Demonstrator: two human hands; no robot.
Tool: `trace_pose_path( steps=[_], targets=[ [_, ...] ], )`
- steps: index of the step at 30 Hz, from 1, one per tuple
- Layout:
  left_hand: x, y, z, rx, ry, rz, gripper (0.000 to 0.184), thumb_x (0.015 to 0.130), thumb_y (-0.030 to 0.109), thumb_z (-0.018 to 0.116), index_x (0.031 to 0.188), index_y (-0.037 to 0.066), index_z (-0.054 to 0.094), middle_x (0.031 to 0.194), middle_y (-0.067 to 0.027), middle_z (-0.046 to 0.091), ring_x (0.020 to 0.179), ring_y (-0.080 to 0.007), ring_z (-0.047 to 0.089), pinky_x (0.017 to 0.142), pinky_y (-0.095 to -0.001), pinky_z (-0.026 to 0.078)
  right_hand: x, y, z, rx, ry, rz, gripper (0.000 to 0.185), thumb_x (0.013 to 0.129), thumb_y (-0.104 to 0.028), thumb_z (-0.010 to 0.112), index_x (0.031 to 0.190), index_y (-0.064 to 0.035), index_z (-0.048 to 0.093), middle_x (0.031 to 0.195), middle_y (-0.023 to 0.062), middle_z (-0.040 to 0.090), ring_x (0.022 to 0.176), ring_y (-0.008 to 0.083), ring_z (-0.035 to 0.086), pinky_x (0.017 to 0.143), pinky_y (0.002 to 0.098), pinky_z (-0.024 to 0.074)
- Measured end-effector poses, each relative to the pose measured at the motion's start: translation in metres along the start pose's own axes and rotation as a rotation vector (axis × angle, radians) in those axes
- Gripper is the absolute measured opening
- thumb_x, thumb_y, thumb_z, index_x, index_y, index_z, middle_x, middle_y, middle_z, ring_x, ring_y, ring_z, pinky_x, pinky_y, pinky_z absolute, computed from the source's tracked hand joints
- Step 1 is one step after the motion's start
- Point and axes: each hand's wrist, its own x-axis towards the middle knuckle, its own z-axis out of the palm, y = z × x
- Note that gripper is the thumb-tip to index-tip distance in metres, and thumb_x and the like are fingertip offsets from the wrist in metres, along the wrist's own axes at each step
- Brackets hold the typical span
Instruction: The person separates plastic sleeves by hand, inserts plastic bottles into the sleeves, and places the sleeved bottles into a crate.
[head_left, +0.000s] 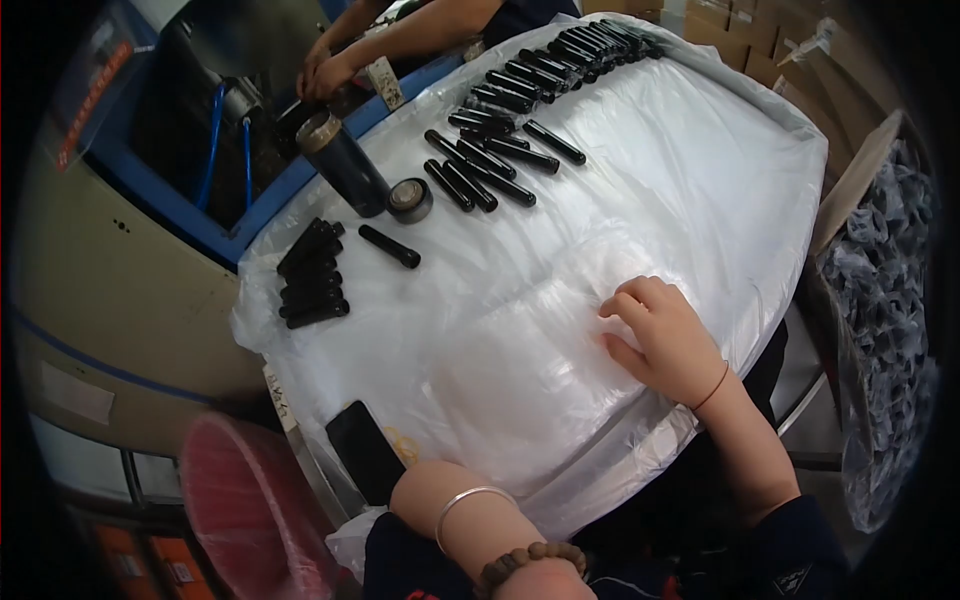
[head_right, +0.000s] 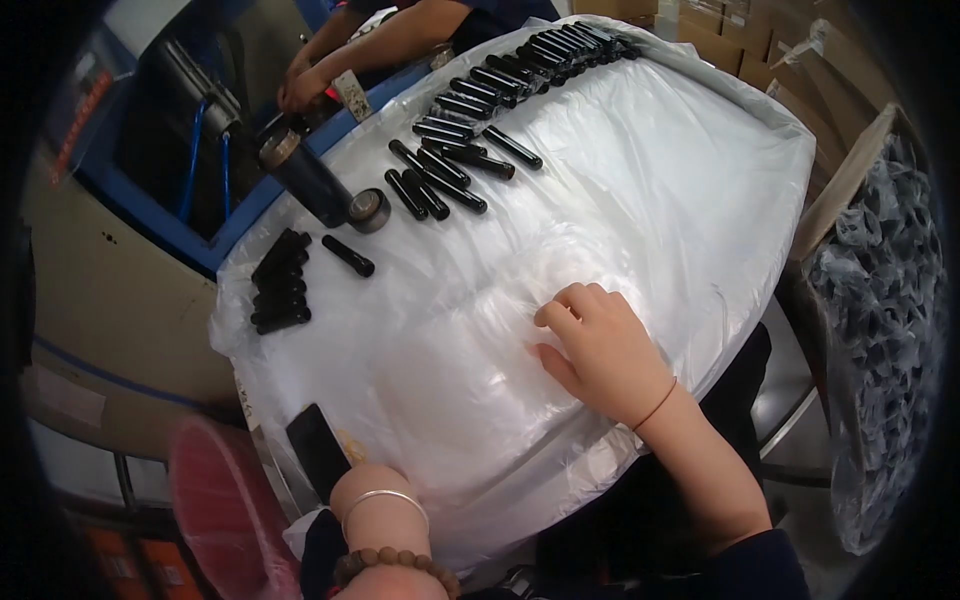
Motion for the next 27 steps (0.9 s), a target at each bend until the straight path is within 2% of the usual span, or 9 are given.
trace_pose_path(
  steps=[2,5,9,11,13,15,19,22,27],
  targets=[
    [0.002,0.005,0.015,-0.052,-0.005,-0.004,0.027,0.098,0.015,0.044,0.118,0.002,0.057,0.128,-0.0062,0.056,0.121,-0.0223,0.047,0.109,-0.0417,0.029,-0.001,0.002,0.000,-0.011,0.027,0.001,0.023,0.073,-0.013,0.071,0.092,-0.0092,0.058,0.091,0.0071,0.054,0.085,0.0248,0.053,0.075,0.0350,0.0419],
    [-0.007,0.010,0.029,-0.620,0.238,-0.119,0.030,0.095,0.018,0.046,0.119,0.003,0.056,0.132,-0.0091,0.052,0.126,-0.0308,0.041,0.111,-0.0508,0.017,-0.003,0.003,0.001,-0.002,0.056,0.065,0.020,0.076,-0.015,0.070,0.091,-0.0089,0.059,0.092,0.0083,0.055,0.088,0.0271,0.054,0.078,0.0360,0.0426],
    [-0.022,-0.026,0.006,-0.764,-0.199,-0.347,0.037,0.091,0.025,0.054,0.122,0.003,0.055,0.132,-0.0154,0.050,0.125,-0.0337,0.041,0.110,-0.0502,0.021,-0.003,0.006,-0.001,0.099,0.263,0.035,0.022,0.075,-0.018,0.071,0.081,-0.0082,0.053,0.083,0.0091,0.052,0.080,0.0275,0.053,0.072,0.0369,0.0430],
    [-0.027,-0.046,-0.008,-0.537,-0.530,-0.525,0.043,0.097,0.037,0.034,0.111,0.000,0.051,0.122,-0.0160,0.052,0.115,-0.0302,0.046,0.106,-0.0511,0.030,-0.004,0.006,-0.002,0.131,0.296,0.094,0.023,0.076,-0.019,0.070,0.083,-0.0079,0.051,0.082,0.0095,0.053,0.080,0.0275,0.053,0.071,0.0367,0.0434],
    [-0.047,-0.053,-0.001,-0.262,-0.779,-0.733,0.034,0.092,0.032,0.046,0.101,0.000,0.054,0.084,-0.0109,0.052,0.078,-0.0270,0.052,0.076,-0.0391,0.046,-0.006,0.007,-0.005,0.182,0.316,0.122,0.025,0.076,-0.019,0.069,0.084,-0.0076,0.049,0.081,0.0098,0.053,0.080,0.0275,0.053,0.070,0.0365,0.0438],
    [-0.076,-0.069,0.003,-0.331,-1.149,-0.691,0.023,0.090,0.025,0.052,0.089,0.002,0.055,0.075,-0.0072,0.049,0.070,-0.0217,0.050,0.064,-0.0346,0.043,-0.006,0.006,-0.008,0.318,0.300,0.219,0.024,0.077,-0.016,0.067,0.083,-0.0053,0.046,0.074,0.0121,0.052,0.072,0.0298,0.054,0.064,0.0377,0.0440],
    [-0.109,-0.060,0.018,-0.380,-1.958,-1.107,0.024,0.085,0.021,0.067,0.082,0.000,0.056,0.070,-0.0079,0.050,0.062,-0.0164,0.049,0.058,-0.0304,0.041,-0.009,0.010,-0.011,0.432,0.437,0.302,0.024,0.077,-0.013,0.064,0.083,-0.0032,0.043,0.067,0.0132,0.048,0.063,0.0295,0.051,0.059,0.0376,0.0419],
    [-0.142,-0.064,0.004,-0.278,-2.204,-1.132,0.030,0.082,0.026,0.070,0.082,-0.001,0.057,0.070,-0.0095,0.052,0.061,-0.0188,0.050,0.058,-0.0309,0.042,-0.010,0.015,-0.016,0.642,0.439,0.464,0.022,0.078,-0.007,0.059,0.080,-0.0039,0.037,0.064,0.0101,0.040,0.056,0.0215,0.042,0.055,0.0330,0.0374],
    [-0.151,-0.062,-0.005,-0.511,-2.186,-1.134,0.038,0.078,0.034,0.074,0.080,0.000,0.057,0.069,-0.0106,0.054,0.061,-0.0226,0.051,0.058,-0.0327,0.043,-0.012,0.026,-0.014,0.803,0.447,0.544,0.023,0.079,-0.008,0.059,0.079,-0.0062,0.036,0.065,0.0032,0.037,0.058,0.0116,0.039,0.054,0.0293,0.0354]
  ],
)
